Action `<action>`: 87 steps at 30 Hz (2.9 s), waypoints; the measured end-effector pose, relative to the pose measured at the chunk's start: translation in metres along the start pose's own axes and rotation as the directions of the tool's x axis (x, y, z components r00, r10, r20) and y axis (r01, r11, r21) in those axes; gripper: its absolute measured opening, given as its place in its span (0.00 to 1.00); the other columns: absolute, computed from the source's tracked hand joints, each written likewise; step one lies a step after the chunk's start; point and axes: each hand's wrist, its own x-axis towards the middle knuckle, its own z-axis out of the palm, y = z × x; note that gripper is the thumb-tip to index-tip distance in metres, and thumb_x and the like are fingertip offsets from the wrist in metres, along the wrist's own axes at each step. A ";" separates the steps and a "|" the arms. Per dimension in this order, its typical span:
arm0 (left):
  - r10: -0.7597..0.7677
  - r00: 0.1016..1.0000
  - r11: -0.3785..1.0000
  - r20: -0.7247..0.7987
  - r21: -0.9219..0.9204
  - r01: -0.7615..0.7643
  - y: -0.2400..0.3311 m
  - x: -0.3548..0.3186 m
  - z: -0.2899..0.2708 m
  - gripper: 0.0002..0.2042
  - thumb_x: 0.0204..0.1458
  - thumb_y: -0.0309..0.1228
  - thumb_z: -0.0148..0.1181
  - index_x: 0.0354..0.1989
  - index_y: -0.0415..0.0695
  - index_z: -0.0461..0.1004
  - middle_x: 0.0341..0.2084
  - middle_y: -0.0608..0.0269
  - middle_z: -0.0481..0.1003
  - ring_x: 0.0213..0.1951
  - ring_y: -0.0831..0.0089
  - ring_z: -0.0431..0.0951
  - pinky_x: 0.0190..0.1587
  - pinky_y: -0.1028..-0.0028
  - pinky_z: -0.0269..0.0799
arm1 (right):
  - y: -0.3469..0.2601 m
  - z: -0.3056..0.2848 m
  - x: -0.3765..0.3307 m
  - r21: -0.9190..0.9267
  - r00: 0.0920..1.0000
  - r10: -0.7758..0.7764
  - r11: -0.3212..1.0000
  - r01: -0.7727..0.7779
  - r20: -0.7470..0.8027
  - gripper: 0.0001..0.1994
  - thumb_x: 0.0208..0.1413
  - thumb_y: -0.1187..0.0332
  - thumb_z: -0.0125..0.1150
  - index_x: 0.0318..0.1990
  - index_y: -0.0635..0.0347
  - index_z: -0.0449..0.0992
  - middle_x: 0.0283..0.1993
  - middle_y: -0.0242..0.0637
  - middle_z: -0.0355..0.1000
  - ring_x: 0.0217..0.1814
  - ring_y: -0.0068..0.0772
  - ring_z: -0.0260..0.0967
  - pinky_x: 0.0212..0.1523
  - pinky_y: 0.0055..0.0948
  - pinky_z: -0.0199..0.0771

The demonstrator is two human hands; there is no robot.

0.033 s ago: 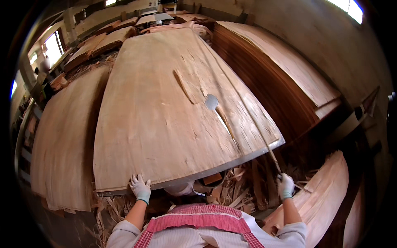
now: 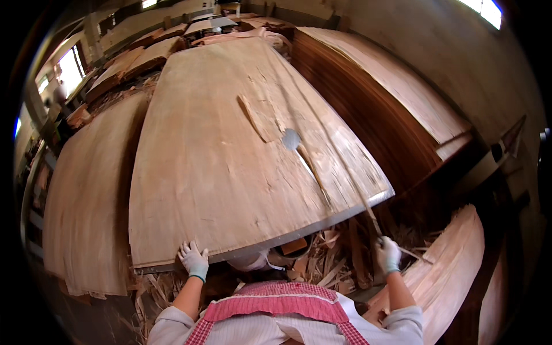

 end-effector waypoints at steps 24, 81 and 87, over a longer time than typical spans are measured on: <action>-0.063 0.952 0.580 0.298 -0.766 0.278 -0.123 0.035 -0.044 0.15 0.60 0.34 0.49 0.49 0.37 0.65 0.17 0.62 0.66 0.16 0.72 0.66 0.20 0.70 0.69 | -0.195 0.168 -0.088 0.704 0.680 -0.221 0.380 -0.600 0.699 0.07 0.59 0.69 0.55 0.39 0.62 0.74 0.29 0.26 0.68 0.31 0.18 0.63 0.34 0.21 0.65; 0.750 -0.409 0.027 0.521 -0.641 -0.767 0.487 -0.175 0.082 0.14 0.56 0.38 0.52 0.39 0.40 0.76 0.30 0.46 0.77 0.38 0.50 0.76 0.41 0.59 0.70 | -0.010 -0.233 -0.128 0.766 0.607 0.784 0.468 -0.442 -0.129 0.08 0.61 0.69 0.53 0.40 0.66 0.75 0.33 0.32 0.72 0.28 0.17 0.65 0.28 0.20 0.65; 0.852 -0.472 -0.157 0.227 -0.749 -0.643 0.531 -0.267 0.030 0.12 0.57 0.36 0.52 0.41 0.41 0.74 0.30 0.47 0.77 0.36 0.50 0.77 0.38 0.61 0.71 | 0.157 -0.134 -0.259 -0.067 0.028 0.959 0.010 -0.998 -0.283 0.23 0.50 0.56 0.65 0.49 0.56 0.66 0.50 0.46 0.68 0.42 0.51 0.73 0.43 0.44 0.73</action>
